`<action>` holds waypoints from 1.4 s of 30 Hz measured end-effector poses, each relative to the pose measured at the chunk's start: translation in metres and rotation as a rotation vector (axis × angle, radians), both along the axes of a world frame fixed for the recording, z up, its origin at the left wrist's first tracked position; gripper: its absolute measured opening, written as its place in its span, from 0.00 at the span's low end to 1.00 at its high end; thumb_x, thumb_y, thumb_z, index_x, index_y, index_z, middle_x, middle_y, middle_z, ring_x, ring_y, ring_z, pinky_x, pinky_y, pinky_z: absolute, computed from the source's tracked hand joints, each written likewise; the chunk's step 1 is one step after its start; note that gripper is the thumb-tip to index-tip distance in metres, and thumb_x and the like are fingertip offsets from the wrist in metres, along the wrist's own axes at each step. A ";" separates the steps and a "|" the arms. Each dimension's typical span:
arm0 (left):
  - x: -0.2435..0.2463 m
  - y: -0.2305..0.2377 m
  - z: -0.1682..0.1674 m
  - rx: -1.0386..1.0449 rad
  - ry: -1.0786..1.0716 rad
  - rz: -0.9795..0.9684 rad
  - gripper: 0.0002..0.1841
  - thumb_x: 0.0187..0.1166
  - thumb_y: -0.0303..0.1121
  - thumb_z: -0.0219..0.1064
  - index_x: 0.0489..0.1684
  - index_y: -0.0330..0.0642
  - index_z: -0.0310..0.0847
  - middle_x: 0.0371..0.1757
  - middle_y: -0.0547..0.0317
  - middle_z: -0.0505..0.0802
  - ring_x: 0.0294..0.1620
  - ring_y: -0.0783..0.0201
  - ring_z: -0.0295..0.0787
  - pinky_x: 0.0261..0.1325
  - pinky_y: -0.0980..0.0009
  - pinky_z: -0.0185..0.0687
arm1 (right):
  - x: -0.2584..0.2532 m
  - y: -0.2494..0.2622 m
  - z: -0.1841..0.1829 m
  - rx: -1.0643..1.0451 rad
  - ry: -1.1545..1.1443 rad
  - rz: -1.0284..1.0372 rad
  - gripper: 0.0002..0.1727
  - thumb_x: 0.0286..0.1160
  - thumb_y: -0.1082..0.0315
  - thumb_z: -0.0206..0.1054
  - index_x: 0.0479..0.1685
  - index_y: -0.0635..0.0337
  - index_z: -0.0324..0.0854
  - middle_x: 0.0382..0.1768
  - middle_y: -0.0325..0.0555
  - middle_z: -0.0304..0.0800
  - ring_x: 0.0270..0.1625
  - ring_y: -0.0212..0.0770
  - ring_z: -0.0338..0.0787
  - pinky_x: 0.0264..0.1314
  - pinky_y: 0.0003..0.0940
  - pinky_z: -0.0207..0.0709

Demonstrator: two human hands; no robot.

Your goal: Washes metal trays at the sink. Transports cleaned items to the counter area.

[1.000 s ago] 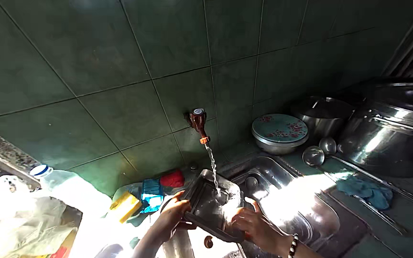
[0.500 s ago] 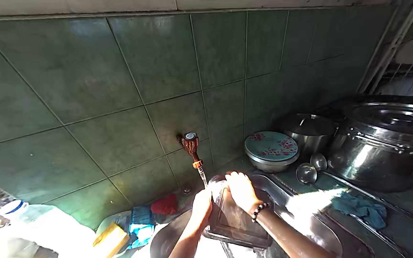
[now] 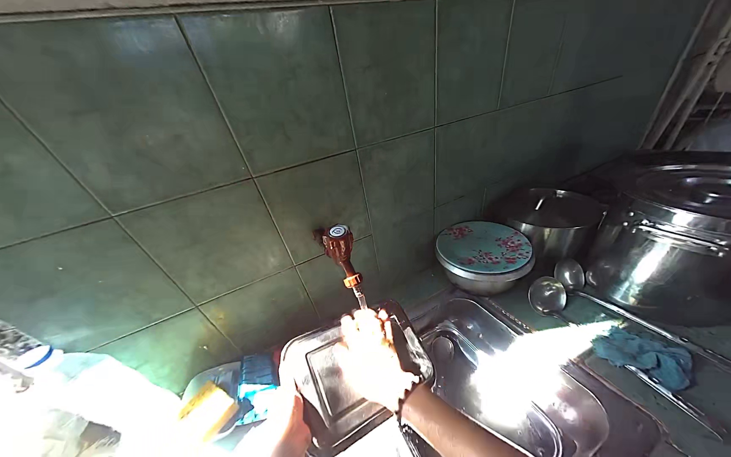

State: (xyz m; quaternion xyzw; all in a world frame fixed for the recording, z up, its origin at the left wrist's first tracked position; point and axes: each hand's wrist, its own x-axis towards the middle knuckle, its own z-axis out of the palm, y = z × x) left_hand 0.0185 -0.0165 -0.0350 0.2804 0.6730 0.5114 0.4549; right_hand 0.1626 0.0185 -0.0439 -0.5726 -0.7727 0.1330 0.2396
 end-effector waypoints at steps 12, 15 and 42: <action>-0.039 -0.009 -0.025 -0.012 -0.042 -0.035 0.36 0.95 0.55 0.27 0.81 0.36 0.66 0.70 0.39 0.83 0.66 0.51 0.82 0.64 0.46 0.78 | 0.079 0.007 0.013 -0.503 0.776 -0.277 0.27 0.98 0.56 0.41 0.72 0.69 0.74 0.62 0.64 0.82 0.65 0.51 0.82 0.69 0.45 0.74; -0.009 0.007 -0.053 -0.025 -0.226 -0.203 0.28 0.96 0.49 0.31 0.66 0.39 0.72 0.46 0.48 0.88 0.44 0.58 0.86 0.44 0.56 0.84 | 0.100 -0.007 0.030 -0.381 0.580 -0.470 0.25 0.97 0.58 0.44 0.75 0.68 0.74 0.62 0.69 0.83 0.67 0.61 0.83 0.71 0.54 0.73; -0.063 -0.006 0.081 0.041 0.562 -0.486 0.26 0.92 0.46 0.55 0.86 0.48 0.65 0.70 0.44 0.86 0.65 0.50 0.84 0.67 0.49 0.77 | 0.115 -0.038 -0.188 -0.466 -0.093 -0.536 0.48 0.80 0.42 0.63 0.88 0.73 0.57 0.88 0.76 0.56 0.91 0.69 0.57 0.91 0.63 0.49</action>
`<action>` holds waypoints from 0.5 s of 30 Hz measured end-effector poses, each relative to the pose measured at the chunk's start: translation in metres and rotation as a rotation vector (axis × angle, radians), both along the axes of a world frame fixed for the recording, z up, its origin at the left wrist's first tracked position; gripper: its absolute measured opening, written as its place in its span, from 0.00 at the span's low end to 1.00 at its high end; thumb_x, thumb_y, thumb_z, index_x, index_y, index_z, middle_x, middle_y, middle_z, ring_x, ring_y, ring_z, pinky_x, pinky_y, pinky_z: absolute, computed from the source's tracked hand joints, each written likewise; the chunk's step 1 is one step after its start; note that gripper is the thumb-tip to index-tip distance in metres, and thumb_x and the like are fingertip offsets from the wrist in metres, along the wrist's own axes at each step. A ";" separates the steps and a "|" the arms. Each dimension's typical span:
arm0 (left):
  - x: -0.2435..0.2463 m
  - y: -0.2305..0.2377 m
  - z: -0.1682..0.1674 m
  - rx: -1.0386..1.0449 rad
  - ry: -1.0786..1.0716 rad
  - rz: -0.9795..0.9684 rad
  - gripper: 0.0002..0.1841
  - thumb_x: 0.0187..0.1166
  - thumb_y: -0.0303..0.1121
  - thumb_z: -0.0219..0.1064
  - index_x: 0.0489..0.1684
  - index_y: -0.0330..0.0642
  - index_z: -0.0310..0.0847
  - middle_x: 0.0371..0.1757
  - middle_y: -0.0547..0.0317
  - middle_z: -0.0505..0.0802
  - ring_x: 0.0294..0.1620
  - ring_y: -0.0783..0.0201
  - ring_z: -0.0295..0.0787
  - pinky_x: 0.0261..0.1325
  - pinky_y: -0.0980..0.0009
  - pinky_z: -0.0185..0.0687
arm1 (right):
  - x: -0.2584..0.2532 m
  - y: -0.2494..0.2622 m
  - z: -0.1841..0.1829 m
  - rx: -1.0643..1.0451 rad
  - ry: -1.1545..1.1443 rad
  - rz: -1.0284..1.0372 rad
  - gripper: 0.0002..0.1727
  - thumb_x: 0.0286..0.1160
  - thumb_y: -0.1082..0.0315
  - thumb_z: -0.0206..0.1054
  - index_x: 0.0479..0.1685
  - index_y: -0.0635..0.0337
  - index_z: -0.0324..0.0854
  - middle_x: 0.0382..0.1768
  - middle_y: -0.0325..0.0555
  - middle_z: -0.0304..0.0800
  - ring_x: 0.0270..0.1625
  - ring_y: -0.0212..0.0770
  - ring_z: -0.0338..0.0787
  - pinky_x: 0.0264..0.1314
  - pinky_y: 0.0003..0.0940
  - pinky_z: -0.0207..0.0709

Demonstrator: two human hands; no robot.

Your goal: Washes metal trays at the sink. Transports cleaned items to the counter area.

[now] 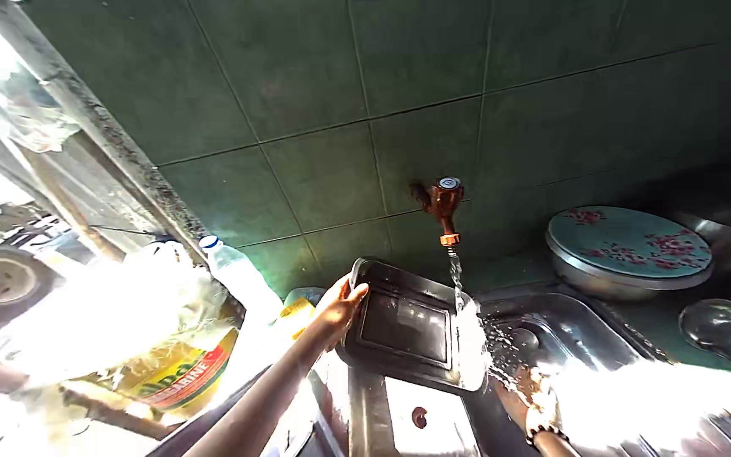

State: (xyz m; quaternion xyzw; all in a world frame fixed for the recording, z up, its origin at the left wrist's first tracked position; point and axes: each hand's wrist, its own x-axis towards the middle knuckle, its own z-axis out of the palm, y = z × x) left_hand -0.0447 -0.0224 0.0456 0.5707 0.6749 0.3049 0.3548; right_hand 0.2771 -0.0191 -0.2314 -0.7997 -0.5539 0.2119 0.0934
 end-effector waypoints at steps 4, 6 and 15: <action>-0.060 -0.102 0.013 0.282 0.206 0.241 0.28 0.86 0.29 0.62 0.86 0.39 0.65 0.70 0.40 0.86 0.66 0.50 0.86 0.70 0.47 0.78 | -0.010 0.003 0.038 -0.180 -0.011 0.162 0.35 0.87 0.54 0.58 0.82 0.76 0.65 0.84 0.75 0.63 0.89 0.68 0.62 0.89 0.60 0.55; -0.085 -0.150 0.017 0.589 0.522 0.198 0.26 0.82 0.29 0.59 0.82 0.39 0.72 0.69 0.44 0.88 0.65 0.53 0.88 0.66 0.49 0.82 | -0.002 -0.009 0.058 -0.331 -0.033 0.228 0.29 0.89 0.61 0.58 0.79 0.77 0.68 0.81 0.74 0.69 0.87 0.66 0.67 0.87 0.57 0.59; -0.151 -0.292 0.001 0.341 0.407 0.601 0.37 0.76 0.19 0.59 0.87 0.17 0.47 0.84 0.18 0.65 0.87 0.40 0.64 0.88 0.55 0.59 | -0.013 -0.008 0.109 0.026 -0.022 0.277 0.26 0.93 0.60 0.49 0.86 0.58 0.65 0.68 0.72 0.83 0.70 0.72 0.84 0.70 0.69 0.73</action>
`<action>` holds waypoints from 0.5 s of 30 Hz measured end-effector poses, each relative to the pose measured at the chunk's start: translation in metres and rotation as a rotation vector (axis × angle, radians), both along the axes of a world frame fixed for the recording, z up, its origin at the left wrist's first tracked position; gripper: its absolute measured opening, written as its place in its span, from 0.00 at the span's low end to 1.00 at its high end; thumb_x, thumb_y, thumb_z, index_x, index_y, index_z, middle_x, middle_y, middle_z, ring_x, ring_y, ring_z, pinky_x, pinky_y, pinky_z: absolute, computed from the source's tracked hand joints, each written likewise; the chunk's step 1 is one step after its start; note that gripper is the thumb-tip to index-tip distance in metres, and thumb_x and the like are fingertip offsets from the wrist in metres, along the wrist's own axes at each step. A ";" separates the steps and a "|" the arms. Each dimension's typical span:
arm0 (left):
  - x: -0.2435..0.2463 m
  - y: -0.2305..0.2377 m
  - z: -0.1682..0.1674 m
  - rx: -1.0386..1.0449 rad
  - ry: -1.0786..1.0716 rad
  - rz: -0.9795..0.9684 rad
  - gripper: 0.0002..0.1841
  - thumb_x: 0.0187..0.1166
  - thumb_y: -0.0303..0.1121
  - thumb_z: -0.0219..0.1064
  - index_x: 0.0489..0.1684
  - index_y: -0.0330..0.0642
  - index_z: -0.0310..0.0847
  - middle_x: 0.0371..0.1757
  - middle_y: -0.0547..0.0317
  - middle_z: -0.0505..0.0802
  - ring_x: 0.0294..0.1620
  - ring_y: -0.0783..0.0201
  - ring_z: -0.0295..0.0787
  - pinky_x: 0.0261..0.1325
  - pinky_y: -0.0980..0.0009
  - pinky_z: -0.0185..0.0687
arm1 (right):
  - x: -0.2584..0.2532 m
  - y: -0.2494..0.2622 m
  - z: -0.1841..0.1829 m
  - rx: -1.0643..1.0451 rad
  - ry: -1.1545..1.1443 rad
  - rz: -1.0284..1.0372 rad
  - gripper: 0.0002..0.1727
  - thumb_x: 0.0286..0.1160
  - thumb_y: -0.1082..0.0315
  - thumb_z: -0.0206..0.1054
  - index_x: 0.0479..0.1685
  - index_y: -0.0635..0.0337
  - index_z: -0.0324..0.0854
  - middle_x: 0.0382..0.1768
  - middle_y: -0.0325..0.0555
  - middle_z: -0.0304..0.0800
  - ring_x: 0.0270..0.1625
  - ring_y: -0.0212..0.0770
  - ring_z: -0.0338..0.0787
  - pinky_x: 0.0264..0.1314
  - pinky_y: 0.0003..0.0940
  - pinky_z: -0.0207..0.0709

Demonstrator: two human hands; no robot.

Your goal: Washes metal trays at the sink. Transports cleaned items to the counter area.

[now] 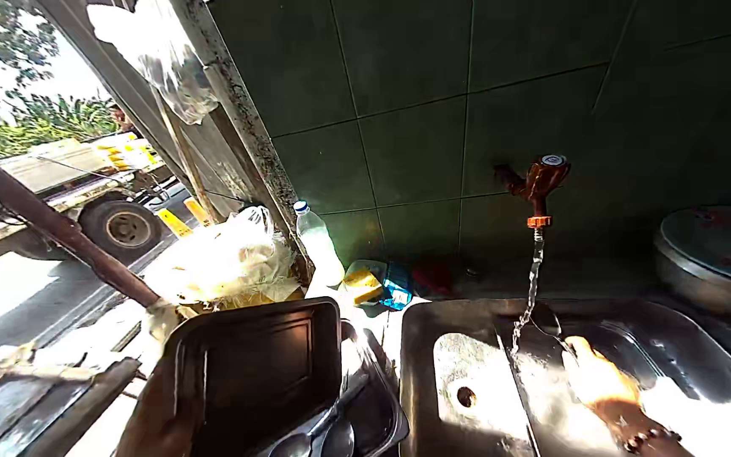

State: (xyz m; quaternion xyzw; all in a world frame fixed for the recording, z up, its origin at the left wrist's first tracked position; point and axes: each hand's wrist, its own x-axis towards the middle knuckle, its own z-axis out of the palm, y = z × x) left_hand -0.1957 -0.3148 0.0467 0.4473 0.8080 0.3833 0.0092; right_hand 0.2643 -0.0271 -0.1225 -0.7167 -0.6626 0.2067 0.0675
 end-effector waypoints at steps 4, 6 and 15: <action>-0.030 -0.013 -0.054 -0.253 -0.250 0.316 0.45 0.81 0.34 0.67 0.91 0.23 0.40 0.88 0.21 0.55 0.89 0.33 0.53 0.87 0.43 0.55 | 0.002 -0.016 -0.001 0.360 0.239 0.141 0.22 0.90 0.59 0.56 0.68 0.67 0.82 0.45 0.73 0.91 0.53 0.76 0.90 0.56 0.76 0.75; -0.013 -0.002 -0.061 -0.268 0.147 0.264 0.49 0.77 0.39 0.71 0.90 0.20 0.41 0.87 0.11 0.49 0.88 0.14 0.40 0.85 0.26 0.42 | -0.002 -0.015 0.004 0.311 0.342 0.156 0.19 0.89 0.65 0.58 0.62 0.72 0.85 0.52 0.73 0.91 0.60 0.72 0.89 0.67 0.72 0.73; 0.211 0.202 -0.072 -0.309 -0.726 -0.771 0.37 0.88 0.44 0.59 0.91 0.31 0.49 0.84 0.32 0.71 0.84 0.47 0.70 0.84 0.54 0.67 | -0.042 -0.011 0.018 0.264 0.861 -0.043 0.15 0.89 0.71 0.52 0.48 0.72 0.83 0.27 0.45 0.78 0.29 0.34 0.75 0.39 0.35 0.74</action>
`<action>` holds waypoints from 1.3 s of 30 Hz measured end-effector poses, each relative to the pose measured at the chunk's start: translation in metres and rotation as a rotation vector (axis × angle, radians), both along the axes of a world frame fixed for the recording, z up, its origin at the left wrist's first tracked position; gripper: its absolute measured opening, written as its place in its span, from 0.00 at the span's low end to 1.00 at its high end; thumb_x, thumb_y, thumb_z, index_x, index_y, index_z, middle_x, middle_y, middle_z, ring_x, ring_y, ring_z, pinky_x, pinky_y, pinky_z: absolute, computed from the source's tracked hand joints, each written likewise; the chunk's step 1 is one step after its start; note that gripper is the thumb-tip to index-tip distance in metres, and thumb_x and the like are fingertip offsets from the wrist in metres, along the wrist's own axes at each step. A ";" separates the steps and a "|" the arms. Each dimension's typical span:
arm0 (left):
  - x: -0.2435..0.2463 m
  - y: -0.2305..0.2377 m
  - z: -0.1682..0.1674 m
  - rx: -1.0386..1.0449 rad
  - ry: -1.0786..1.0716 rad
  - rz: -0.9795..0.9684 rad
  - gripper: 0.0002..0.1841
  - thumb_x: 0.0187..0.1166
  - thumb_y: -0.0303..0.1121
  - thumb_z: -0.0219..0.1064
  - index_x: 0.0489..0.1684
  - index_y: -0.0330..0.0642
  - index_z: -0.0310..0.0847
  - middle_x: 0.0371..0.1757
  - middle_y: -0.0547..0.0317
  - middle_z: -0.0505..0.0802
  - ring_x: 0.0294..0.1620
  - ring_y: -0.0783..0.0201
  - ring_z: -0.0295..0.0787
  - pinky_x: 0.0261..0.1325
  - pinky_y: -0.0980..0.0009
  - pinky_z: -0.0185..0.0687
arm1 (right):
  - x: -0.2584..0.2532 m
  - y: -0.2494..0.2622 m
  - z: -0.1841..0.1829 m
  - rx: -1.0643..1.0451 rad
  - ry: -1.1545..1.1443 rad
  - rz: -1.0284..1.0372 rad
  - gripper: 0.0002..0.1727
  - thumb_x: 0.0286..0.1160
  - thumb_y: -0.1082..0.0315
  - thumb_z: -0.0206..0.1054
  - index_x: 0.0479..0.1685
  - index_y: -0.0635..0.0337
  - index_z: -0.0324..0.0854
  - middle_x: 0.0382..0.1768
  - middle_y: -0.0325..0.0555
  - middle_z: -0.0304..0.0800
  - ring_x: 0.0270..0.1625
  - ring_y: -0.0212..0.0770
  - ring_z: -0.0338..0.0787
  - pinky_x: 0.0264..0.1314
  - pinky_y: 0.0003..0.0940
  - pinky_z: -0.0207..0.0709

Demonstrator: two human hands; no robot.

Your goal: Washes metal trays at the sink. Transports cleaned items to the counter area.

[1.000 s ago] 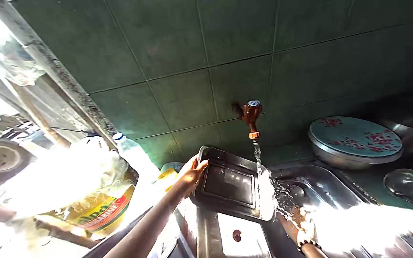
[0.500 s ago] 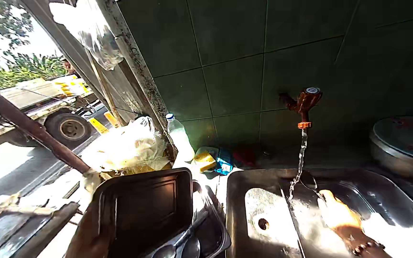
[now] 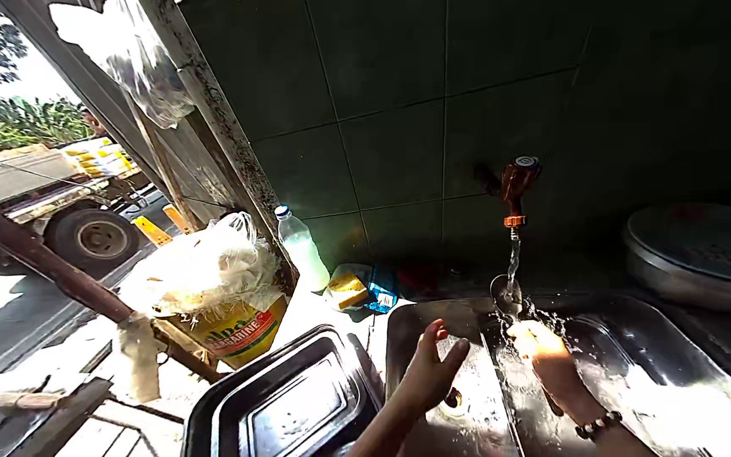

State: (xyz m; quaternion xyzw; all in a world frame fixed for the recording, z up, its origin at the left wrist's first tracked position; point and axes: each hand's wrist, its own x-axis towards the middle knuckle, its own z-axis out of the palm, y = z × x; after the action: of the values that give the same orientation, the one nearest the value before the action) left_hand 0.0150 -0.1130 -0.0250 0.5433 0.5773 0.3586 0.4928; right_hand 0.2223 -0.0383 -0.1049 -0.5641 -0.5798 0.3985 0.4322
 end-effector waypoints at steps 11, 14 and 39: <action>0.117 0.135 -0.049 -0.278 -0.292 0.023 0.25 0.96 0.50 0.40 0.56 0.35 0.74 0.22 0.59 0.78 0.16 0.68 0.73 0.23 0.73 0.75 | 0.092 -0.006 -0.028 -0.429 -0.362 0.074 0.29 0.97 0.56 0.40 0.58 0.73 0.82 0.50 0.62 0.89 0.51 0.50 0.90 0.59 0.45 0.81; 0.113 0.135 -0.054 -0.346 -0.532 -0.106 0.21 0.90 0.29 0.55 0.81 0.47 0.62 0.38 0.53 0.87 0.28 0.65 0.86 0.32 0.70 0.85 | 0.116 -0.011 -0.084 -0.593 -0.838 0.047 0.35 0.88 0.57 0.57 0.86 0.74 0.60 0.86 0.75 0.59 0.89 0.69 0.59 0.88 0.65 0.54; -0.249 -0.157 -0.032 0.160 0.829 0.790 0.21 0.83 0.37 0.64 0.68 0.31 0.82 0.77 0.24 0.76 0.82 0.29 0.67 0.82 0.35 0.60 | 0.158 -0.041 -0.100 -0.229 -0.990 -0.008 0.39 0.75 0.65 0.67 0.82 0.81 0.62 0.83 0.83 0.60 0.86 0.79 0.60 0.84 0.75 0.52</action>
State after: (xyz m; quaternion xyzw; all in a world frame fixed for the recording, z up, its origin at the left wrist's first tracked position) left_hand -0.2341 -0.2700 -0.0569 0.4173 0.8523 0.3151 0.0117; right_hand 0.3806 -0.0793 -0.2048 -0.7313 -0.6657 0.1425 0.0424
